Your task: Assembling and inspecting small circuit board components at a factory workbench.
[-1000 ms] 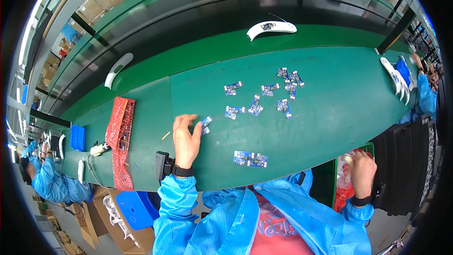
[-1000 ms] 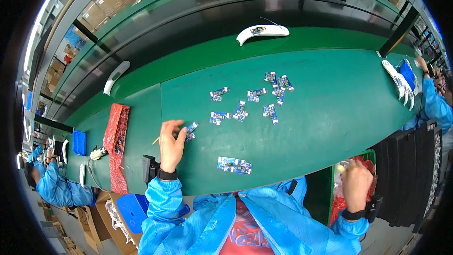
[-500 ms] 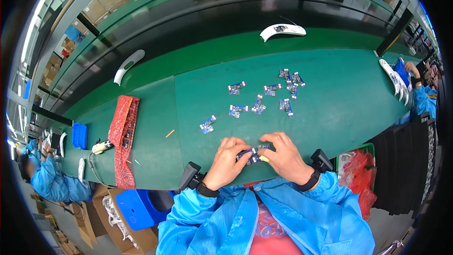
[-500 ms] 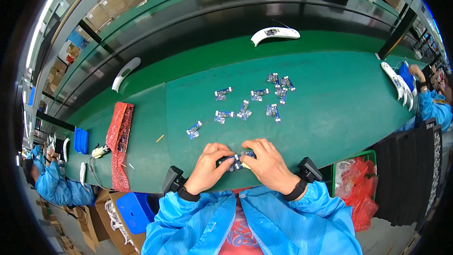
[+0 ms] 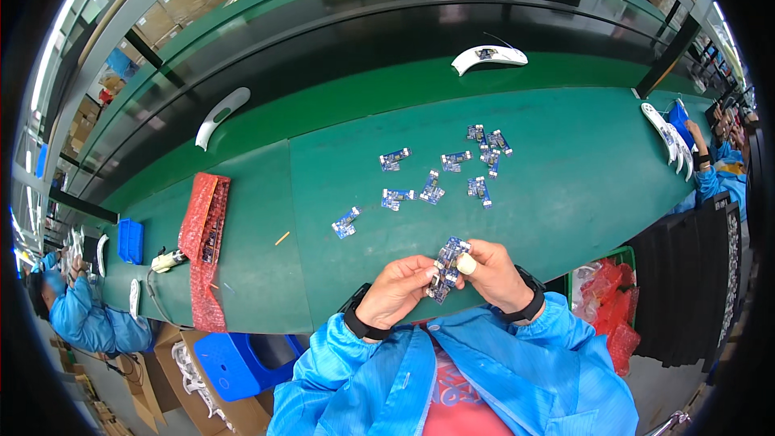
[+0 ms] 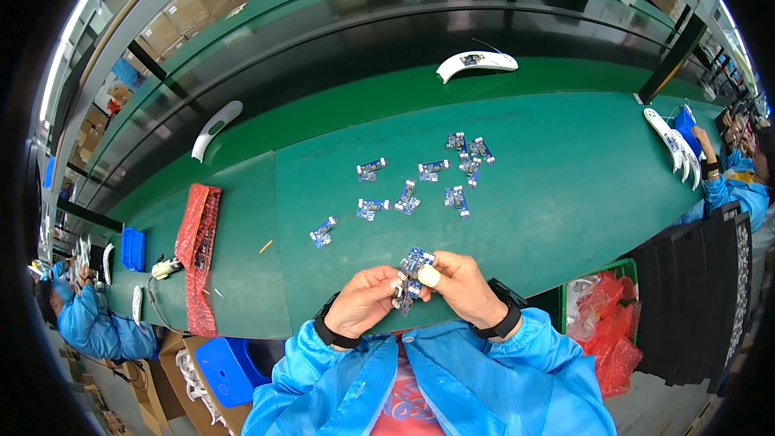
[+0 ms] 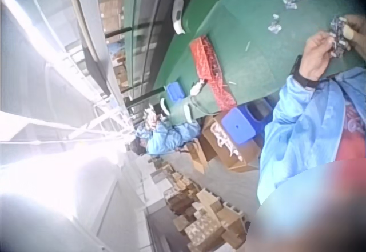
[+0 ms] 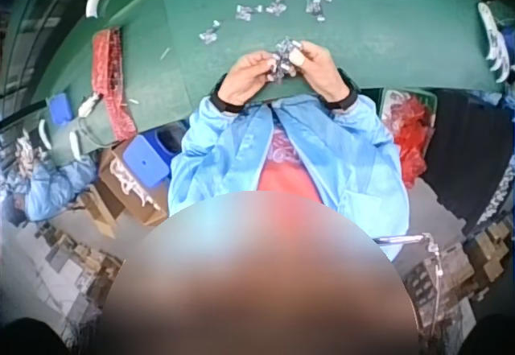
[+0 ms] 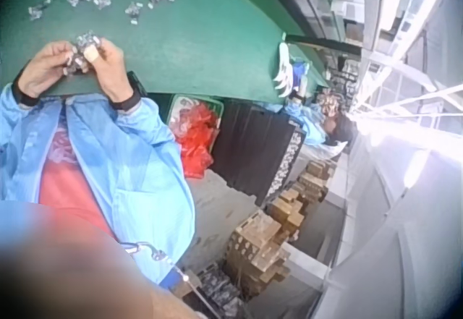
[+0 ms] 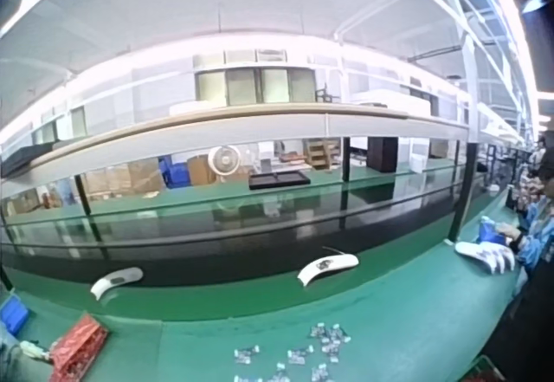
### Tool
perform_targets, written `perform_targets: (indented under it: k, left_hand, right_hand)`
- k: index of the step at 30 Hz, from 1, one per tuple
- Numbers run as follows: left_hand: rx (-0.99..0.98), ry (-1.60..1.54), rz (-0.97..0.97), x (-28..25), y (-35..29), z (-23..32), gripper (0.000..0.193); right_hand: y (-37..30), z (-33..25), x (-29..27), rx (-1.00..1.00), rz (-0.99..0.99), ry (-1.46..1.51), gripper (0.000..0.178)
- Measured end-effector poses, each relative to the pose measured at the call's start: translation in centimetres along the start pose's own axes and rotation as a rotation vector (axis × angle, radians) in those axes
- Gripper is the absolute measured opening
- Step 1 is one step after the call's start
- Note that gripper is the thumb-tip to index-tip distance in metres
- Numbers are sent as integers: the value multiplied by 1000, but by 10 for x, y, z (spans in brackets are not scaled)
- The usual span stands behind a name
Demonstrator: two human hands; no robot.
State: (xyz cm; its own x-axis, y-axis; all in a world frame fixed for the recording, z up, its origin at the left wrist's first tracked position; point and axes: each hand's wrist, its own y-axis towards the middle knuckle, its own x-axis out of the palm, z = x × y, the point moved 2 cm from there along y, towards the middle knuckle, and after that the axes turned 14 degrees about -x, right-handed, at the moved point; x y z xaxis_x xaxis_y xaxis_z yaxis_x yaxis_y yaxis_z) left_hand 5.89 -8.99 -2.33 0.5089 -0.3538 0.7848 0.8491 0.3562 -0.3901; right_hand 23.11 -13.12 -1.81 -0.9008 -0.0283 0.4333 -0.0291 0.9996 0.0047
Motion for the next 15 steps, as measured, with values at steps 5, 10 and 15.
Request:
perform_targets:
  k: [5,10,15]
  left_hand:
    - [165,274,297,-3,3,1,11]
    - [241,411,472,-8,5,-1,10]
    - [199,273,382,-9,1,4,11]
  right_hand:
    - [2,-15,-5,-54,27,-326,17]
    - [2,-20,-15,-142,145,-704,18]
    - [8,-32,-38,2,-61,-1043,22]
